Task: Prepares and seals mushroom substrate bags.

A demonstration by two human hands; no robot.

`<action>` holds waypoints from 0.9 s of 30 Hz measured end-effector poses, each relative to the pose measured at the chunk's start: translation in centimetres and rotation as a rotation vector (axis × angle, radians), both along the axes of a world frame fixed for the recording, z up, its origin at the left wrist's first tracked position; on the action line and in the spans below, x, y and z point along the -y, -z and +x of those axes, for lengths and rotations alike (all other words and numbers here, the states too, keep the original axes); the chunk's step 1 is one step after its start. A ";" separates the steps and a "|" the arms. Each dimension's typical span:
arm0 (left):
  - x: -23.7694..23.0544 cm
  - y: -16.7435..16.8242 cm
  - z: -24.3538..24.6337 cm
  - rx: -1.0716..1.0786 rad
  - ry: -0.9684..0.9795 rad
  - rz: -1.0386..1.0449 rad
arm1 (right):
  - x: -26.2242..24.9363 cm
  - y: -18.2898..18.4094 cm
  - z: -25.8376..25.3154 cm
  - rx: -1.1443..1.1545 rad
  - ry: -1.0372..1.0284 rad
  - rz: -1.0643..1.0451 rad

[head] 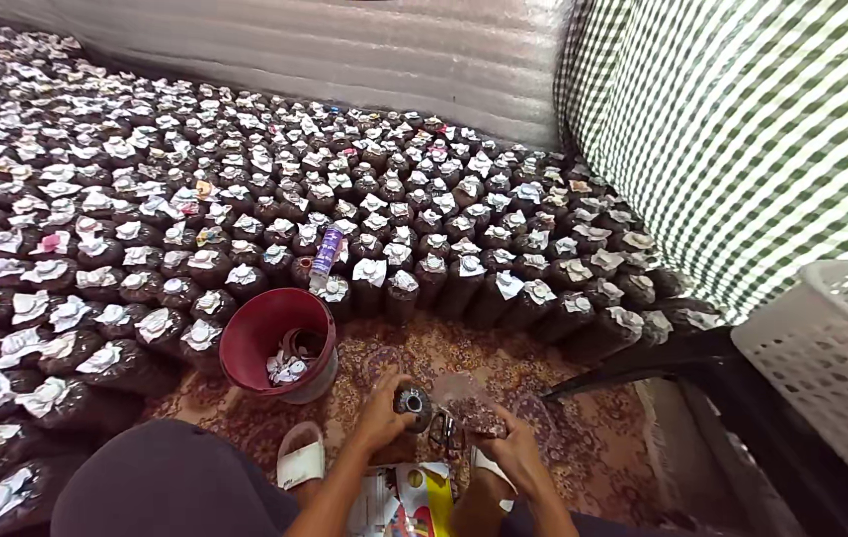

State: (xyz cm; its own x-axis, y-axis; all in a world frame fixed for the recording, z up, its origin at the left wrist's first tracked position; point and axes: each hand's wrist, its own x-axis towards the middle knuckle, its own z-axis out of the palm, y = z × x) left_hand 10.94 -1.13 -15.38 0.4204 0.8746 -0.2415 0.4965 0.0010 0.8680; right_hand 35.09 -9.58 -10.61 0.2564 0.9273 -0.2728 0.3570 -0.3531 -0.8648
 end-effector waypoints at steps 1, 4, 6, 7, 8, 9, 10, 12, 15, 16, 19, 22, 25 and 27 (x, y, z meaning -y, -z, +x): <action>0.6 1.0 0.6 -0.026 -0.006 -0.004 | 0.0 0.0 0.0 0.027 -0.008 -0.007; 1.7 2.4 1.4 -0.044 -0.094 0.013 | 0.1 0.1 -0.3 0.098 -0.031 -0.052; 1.9 2.3 1.6 -0.010 -0.151 0.011 | 0.1 0.5 -0.4 0.145 -0.045 -0.076; 2.0 2.2 1.8 0.011 -0.189 0.023 | 0.0 0.5 -0.5 0.168 -0.049 -0.086; 2.1 2.1 2.0 0.032 -0.226 0.044 | -0.1 0.5 -0.7 0.199 -0.053 -0.095; 2.1 2.1 2.2 0.052 -0.258 0.067 | -0.3 0.6 -0.7 0.244 -0.060 -0.105; 2.0 2.2 2.5 0.067 -0.281 0.081 | -0.4 0.5 -0.7 0.293 -0.070 -0.120; 2.0 2.6 2.6 0.085 -0.290 0.073 | -0.4 0.1 -1.0 0.371 -0.094 -0.148; 1.7 2.3 2.1 0.093 -0.241 0.019 | -0.5 -0.3 -1.6 0.433 -0.120 -0.156; 1.6 2.3 2.1 0.097 -0.233 0.011 | -0.6 -0.3 -1.7 0.442 -0.126 -0.157; 1.5 2.2 2.2 0.116 -0.229 0.004 | -0.8 -0.1 -2.0 0.465 -0.128 -0.162; 1.3 1.9 2.0 0.143 -0.261 -0.004 | -0.9 -0.5 -2.2 0.492 -0.116 -0.165; 1.3 1.3 1.9 0.122 -0.264 -0.016 | -1.0 -0.9 -2.5 0.534 -0.121 -0.166; 1.3 1.3 1.9 0.102 -0.249 -0.022 | -1.2 -1.0 -2.7 0.578 -0.133 -0.163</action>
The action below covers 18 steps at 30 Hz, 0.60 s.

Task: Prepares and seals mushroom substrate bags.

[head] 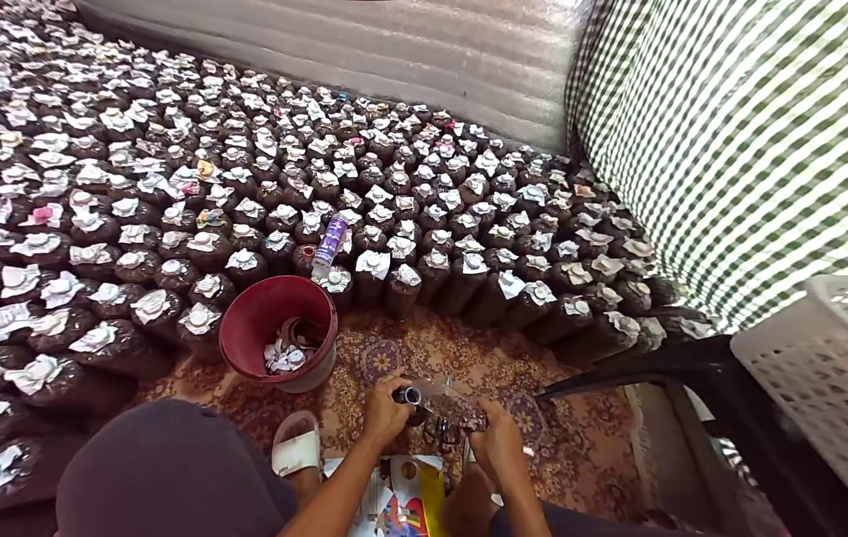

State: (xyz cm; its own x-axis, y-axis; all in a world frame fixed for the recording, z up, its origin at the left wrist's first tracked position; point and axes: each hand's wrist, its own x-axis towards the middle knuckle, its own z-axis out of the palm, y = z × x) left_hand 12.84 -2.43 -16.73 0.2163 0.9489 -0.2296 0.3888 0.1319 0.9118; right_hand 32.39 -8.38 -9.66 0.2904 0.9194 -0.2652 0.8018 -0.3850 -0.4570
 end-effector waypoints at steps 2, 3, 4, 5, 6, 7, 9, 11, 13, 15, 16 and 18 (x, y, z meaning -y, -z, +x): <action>0.1 0.3 0.1 -0.010 0.014 -0.005 | -0.2 -0.2 -0.2 0.036 -0.015 -0.011; 0.1 0.5 0.2 -0.009 0.017 0.000 | -0.2 -0.3 -0.3 0.059 -0.023 -0.012; 0.1 0.5 0.2 -0.006 0.024 0.004 | -0.2 -0.4 -0.4 0.082 -0.031 -0.002; 0.1 0.6 0.3 -0.004 0.033 0.009 | -0.2 -0.4 -0.5 0.100 -0.039 0.016; 0.2 0.5 0.4 -0.006 0.044 0.007 | -0.1 -0.5 -0.5 0.111 -0.045 0.029; 0.2 0.5 0.5 -0.010 0.052 -0.001 | -0.1 -0.6 -0.6 0.119 -0.048 0.028; 0.3 0.4 0.6 -0.023 0.062 -0.010 | -0.1 -0.9 -0.7 0.144 -0.053 0.020; 0.2 0.3 0.6 -0.038 0.069 -0.011 | -0.1 -1.3 -0.8 0.158 -0.052 0.019; 0.1 0.2 0.6 -0.041 0.070 -0.008 | -0.1 -1.6 -1.0 0.187 -0.053 0.014; 0.1 0.0 0.5 -0.045 0.077 -0.008 | -0.1 -2.1 -1.2 0.204 -0.055 -0.028; 0.1 0.0 0.5 -0.043 0.076 -0.006 | -0.1 -2.3 -1.3 0.213 -0.055 -0.036; 0.1 0.1 0.5 -0.036 0.076 -0.007 | -0.1 -2.4 -1.4 0.224 -0.055 -0.017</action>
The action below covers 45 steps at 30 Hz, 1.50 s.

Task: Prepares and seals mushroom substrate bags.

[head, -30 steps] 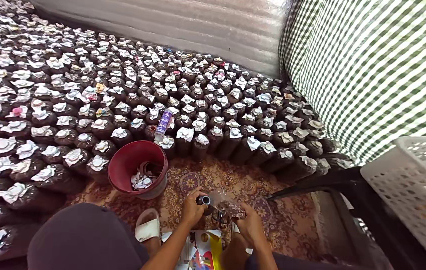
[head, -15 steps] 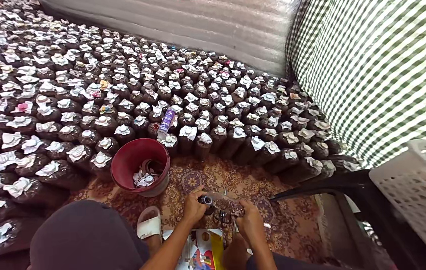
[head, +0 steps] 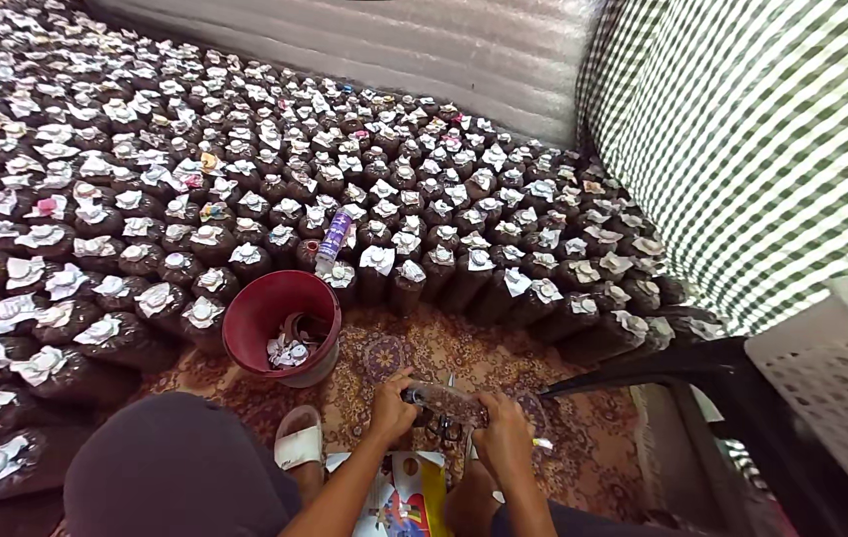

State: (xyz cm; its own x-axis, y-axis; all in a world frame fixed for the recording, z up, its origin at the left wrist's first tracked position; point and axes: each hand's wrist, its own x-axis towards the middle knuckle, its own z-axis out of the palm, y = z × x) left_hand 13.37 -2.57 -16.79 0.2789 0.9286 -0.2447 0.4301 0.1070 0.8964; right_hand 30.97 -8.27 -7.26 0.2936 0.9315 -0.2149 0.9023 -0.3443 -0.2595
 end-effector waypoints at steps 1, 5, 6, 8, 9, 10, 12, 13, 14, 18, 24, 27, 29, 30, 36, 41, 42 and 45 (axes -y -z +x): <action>0.0 0.0 0.0 0.001 0.001 -0.005 | 0.0 0.0 0.0 0.007 0.001 0.007; 0.0 0.0 0.0 -0.001 -0.005 -0.002 | 0.0 -0.1 0.1 0.002 0.004 0.002; 0.0 0.0 0.1 -0.003 -0.006 -0.002 | 0.0 -0.1 0.1 -0.003 0.003 0.012; 0.0 0.0 0.1 -0.001 -0.007 -0.002 | 0.1 0.2 0.2 -0.013 0.003 0.036; 0.0 0.0 0.1 -0.002 -0.006 -0.001 | 0.1 0.3 0.2 -0.015 0.003 0.046; 0.0 0.0 0.0 0.000 -0.006 -0.003 | 0.0 0.4 0.2 -0.016 0.003 0.046; 0.0 0.0 0.1 0.006 -0.009 -0.002 | 0.0 0.4 0.2 -0.022 0.007 0.042; 0.0 0.0 0.0 0.007 -0.009 -0.003 | 0.0 0.5 0.2 -0.026 0.010 0.036; 0.0 0.1 0.0 0.007 -0.010 -0.004 | 0.0 0.5 0.2 -0.025 0.009 0.033; 0.0 0.1 0.0 0.016 -0.018 -0.001 | 0.0 1.0 0.2 -0.034 0.006 0.066; -0.1 0.3 -0.1 0.023 -0.022 0.000 | -0.1 1.9 0.8 -0.098 0.023 0.054; -0.3 0.2 -0.3 0.012 -0.003 -0.001 | 0.0 3.6 1.9 -0.252 0.063 0.033; -0.4 0.2 -0.4 0.001 0.008 0.009 | 0.2 5.3 2.4 -0.365 0.089 0.062; -0.5 0.1 -0.4 -0.003 0.015 0.006 | 0.4 6.0 2.5 -0.430 0.116 0.079; -0.7 -0.1 -0.7 -0.036 0.055 -0.017 | 1.2 8.5 2.2 -0.831 0.297 0.118; -0.8 -2.9 -1.6 -0.186 0.070 -0.003 | 1.5 8.7 1.3 -1.235 0.564 0.070; -0.7 -4.7 -1.7 -0.244 0.081 0.004 | 1.7 8.4 1.1 -1.364 0.611 0.068; 0.1 -10.0 -1.7 -0.321 0.246 -0.027 | 2.4 6.9 0.6 -1.774 0.645 0.053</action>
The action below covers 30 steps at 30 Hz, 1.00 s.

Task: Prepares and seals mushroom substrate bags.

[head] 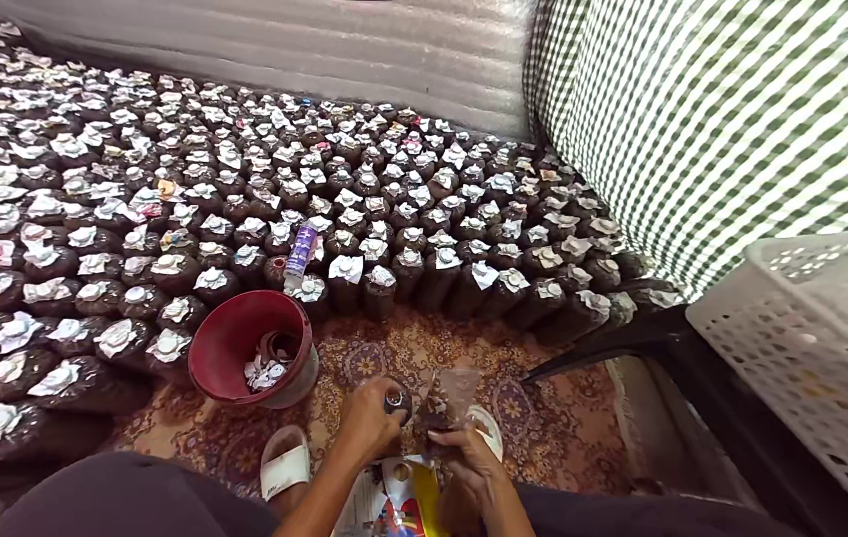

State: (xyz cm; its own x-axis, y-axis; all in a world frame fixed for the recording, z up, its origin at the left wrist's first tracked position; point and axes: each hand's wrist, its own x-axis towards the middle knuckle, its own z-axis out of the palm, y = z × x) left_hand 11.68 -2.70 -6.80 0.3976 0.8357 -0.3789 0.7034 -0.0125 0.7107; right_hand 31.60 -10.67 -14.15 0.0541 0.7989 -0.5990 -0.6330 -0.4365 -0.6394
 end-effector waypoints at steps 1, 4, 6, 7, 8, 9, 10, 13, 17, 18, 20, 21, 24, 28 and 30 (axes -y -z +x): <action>0.5 -0.7 0.0 0.015 0.070 -0.043 | 0.3 -0.5 -0.4 -0.109 -0.006 0.041; 1.8 0.2 0.3 0.119 0.147 -0.088 | 1.1 -1.7 -1.1 -0.270 -0.131 0.177; 1.6 0.4 -0.1 0.083 0.196 -0.104 | 1.4 -2.3 -0.3 -0.133 -0.272 0.212; 1.4 0.4 -0.5 0.029 0.252 -0.124 | 1.4 -2.5 0.7 0.035 -0.362 0.190; 1.2 0.4 -1.0 -0.040 0.314 -0.144 | 1.1 -2.6 2.1 0.269 -0.480 0.136; 1.1 0.7 -1.3 -0.118 0.377 -0.174 | 0.7 -2.5 3.3 0.566 -0.613 0.044; 1.1 1.1 -1.6 -0.219 0.439 -0.217 | 0.2 -2.2 4.2 0.857 -0.714 -0.083; 2.7 4.3 -1.0 -0.499 0.467 -0.355 | -0.7 -1.4 4.6 1.267 -0.666 -0.375; 6.1 9.7 0.3 -0.615 0.390 -0.392 | -2.2 -1.4 2.2 1.147 -0.577 -0.197; 6.8 10.9 0.3 -0.619 0.394 -0.388 | -2.5 -1.5 1.3 1.155 -0.582 -0.177; 7.6 12.6 0.1 -0.630 0.430 -0.390 | -2.7 -1.4 -0.4 1.194 -0.586 -0.137; 7.7 13.1 -0.1 -0.636 0.452 -0.391 | -2.7 -1.2 -1.0 1.206 -0.582 -0.108; 7.2 13.3 -0.3 -0.630 0.468 -0.409 | -3.0 -1.2 -2.4 1.229 -0.563 -0.071; 5.5 11.6 -0.2 -0.636 0.360 -0.501 | -5.2 -3.7 -4.5 1.422 -0.785 -0.246; 4.1 10.3 -0.8 -0.607 0.263 -0.509 | -6.6 -4.3 -5.5 1.520 -1.005 -0.317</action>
State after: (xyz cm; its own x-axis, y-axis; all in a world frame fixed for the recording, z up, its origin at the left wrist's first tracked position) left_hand 10.92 -6.75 -17.07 0.1606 0.4132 -0.8964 0.9850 -0.0093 0.1722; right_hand 26.15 -4.05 -9.86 0.2579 0.7485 -0.6109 0.8812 -0.4415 -0.1690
